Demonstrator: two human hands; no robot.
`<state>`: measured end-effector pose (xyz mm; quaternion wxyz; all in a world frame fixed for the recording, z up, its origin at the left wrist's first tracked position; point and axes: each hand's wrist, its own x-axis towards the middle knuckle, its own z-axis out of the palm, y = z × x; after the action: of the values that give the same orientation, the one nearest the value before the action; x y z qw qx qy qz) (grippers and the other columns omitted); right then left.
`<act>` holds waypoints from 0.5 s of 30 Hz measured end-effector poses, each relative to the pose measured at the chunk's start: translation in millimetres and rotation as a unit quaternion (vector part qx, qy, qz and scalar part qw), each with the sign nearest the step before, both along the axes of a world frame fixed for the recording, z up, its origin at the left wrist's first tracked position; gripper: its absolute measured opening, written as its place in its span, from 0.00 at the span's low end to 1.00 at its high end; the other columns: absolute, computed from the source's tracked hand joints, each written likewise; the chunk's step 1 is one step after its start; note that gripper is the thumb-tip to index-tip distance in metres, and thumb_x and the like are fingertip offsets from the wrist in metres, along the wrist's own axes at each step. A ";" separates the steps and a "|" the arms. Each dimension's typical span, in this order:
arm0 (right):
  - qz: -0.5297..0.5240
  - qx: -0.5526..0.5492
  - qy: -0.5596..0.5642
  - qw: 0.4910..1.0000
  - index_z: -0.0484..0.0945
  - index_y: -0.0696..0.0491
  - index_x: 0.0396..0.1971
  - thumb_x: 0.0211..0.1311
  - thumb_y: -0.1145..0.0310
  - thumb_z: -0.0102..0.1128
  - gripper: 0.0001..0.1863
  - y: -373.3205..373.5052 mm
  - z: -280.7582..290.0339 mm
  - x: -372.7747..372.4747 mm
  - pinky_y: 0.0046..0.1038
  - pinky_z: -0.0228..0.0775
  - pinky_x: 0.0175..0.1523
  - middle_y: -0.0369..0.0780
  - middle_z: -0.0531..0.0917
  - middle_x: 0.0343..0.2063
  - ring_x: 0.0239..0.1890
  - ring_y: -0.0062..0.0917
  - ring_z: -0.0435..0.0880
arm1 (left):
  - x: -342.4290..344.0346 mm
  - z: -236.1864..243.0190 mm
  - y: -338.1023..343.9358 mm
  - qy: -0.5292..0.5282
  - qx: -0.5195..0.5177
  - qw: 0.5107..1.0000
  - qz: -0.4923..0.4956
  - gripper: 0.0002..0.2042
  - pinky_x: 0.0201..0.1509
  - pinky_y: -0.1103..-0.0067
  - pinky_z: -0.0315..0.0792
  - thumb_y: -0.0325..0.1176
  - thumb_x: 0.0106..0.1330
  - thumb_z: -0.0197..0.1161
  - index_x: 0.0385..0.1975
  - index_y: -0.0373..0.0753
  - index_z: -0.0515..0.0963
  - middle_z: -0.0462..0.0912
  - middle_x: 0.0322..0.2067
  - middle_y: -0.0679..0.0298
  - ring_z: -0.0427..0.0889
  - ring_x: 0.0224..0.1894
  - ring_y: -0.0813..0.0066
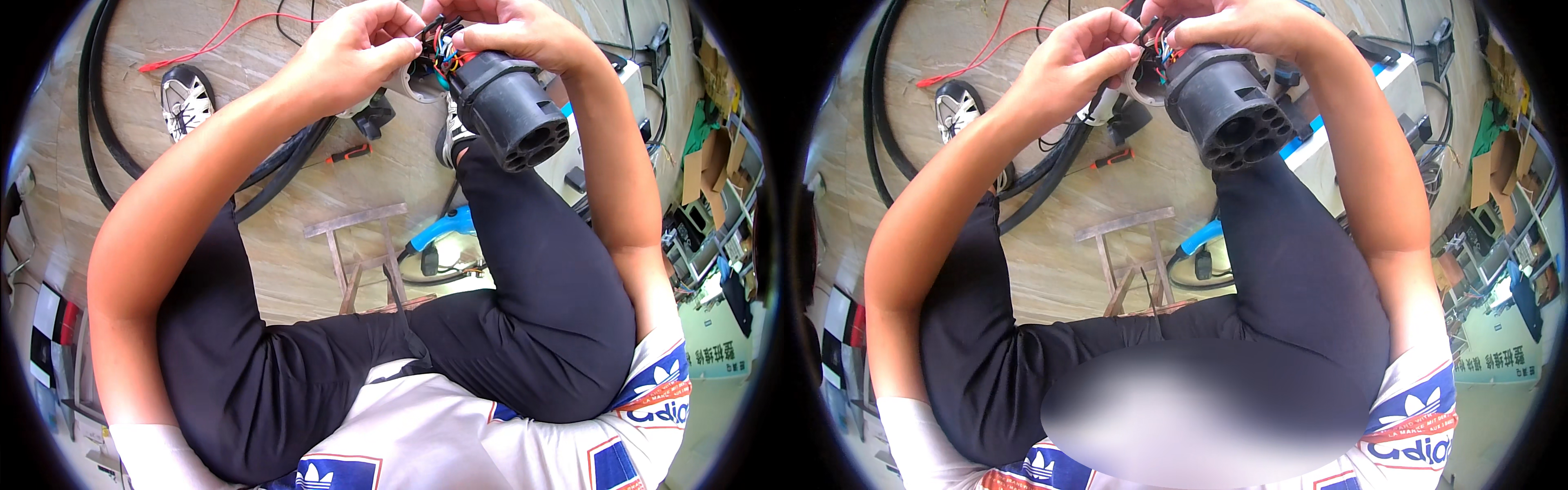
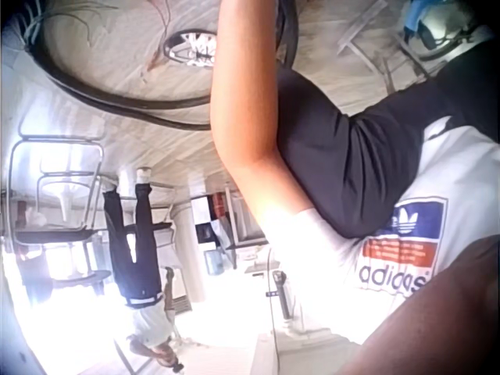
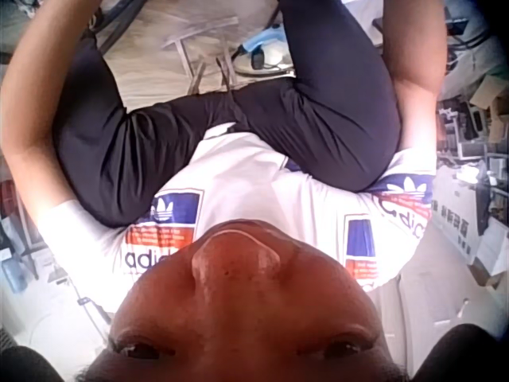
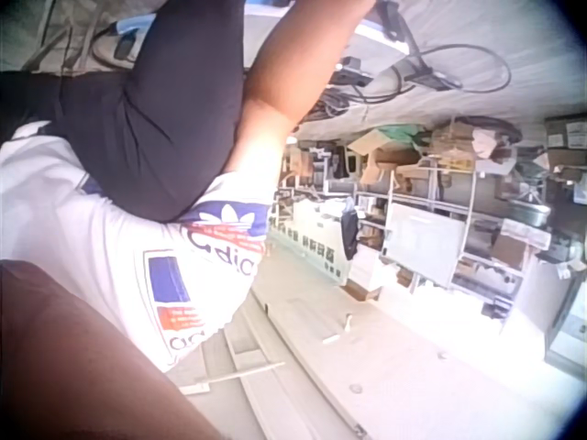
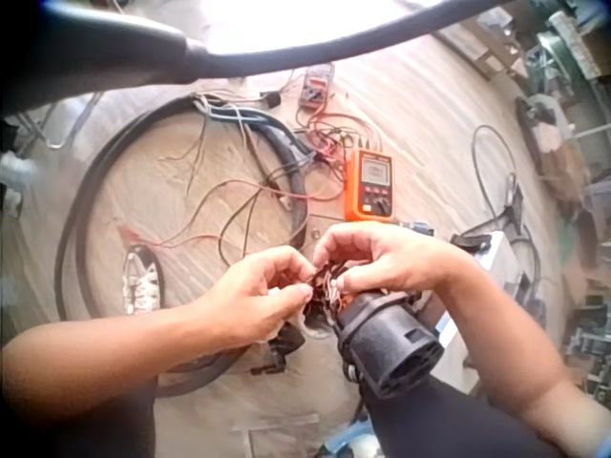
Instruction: The person manipulates wires and components of a large connector, using a multimeter to test electrical connections while holding and organizing various colored wires.
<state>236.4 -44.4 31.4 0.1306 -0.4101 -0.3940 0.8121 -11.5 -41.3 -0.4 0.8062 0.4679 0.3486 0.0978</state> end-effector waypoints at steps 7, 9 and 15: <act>0.007 -0.019 0.005 1.000 0.73 0.58 0.51 0.62 0.76 0.62 0.17 2.9 4.8 -4.9 0.22 0.75 0.51 0.36 0.82 0.42 0.43 0.17 0.82 | -9.8 -2.0 -2.6 -0.029 -0.033 0.999 0.021 0.07 0.41 0.83 0.71 0.30 0.70 0.62 0.43 0.37 0.75 0.79 0.35 0.71 0.75 0.35 0.85; 0.002 -0.022 -0.010 1.000 0.74 0.58 0.49 0.61 0.76 0.62 0.16 3.1 5.9 -5.8 0.22 0.75 0.50 0.36 0.82 0.41 0.43 0.17 0.82 | -10.8 -3.9 -0.4 -0.031 -0.018 0.999 0.024 0.09 0.42 0.83 0.71 0.31 0.69 0.63 0.45 0.37 0.76 0.80 0.36 0.71 0.75 0.36 0.85; -0.028 -0.034 0.011 0.999 0.77 0.57 0.40 0.61 0.76 0.63 0.09 -2.1 -1.9 0.5 0.23 0.76 0.49 0.35 0.83 0.38 0.42 0.19 0.83 | -2.3 -6.9 -5.1 -0.037 -0.079 0.995 0.057 0.05 0.33 0.84 0.70 0.25 0.69 0.60 0.42 0.35 0.75 0.79 0.31 0.68 0.75 0.29 0.82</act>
<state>236.9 -46.4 29.6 0.1436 -0.4161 -0.3536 0.8253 -13.7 -46.4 -7.3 0.8461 0.3778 0.3518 0.1327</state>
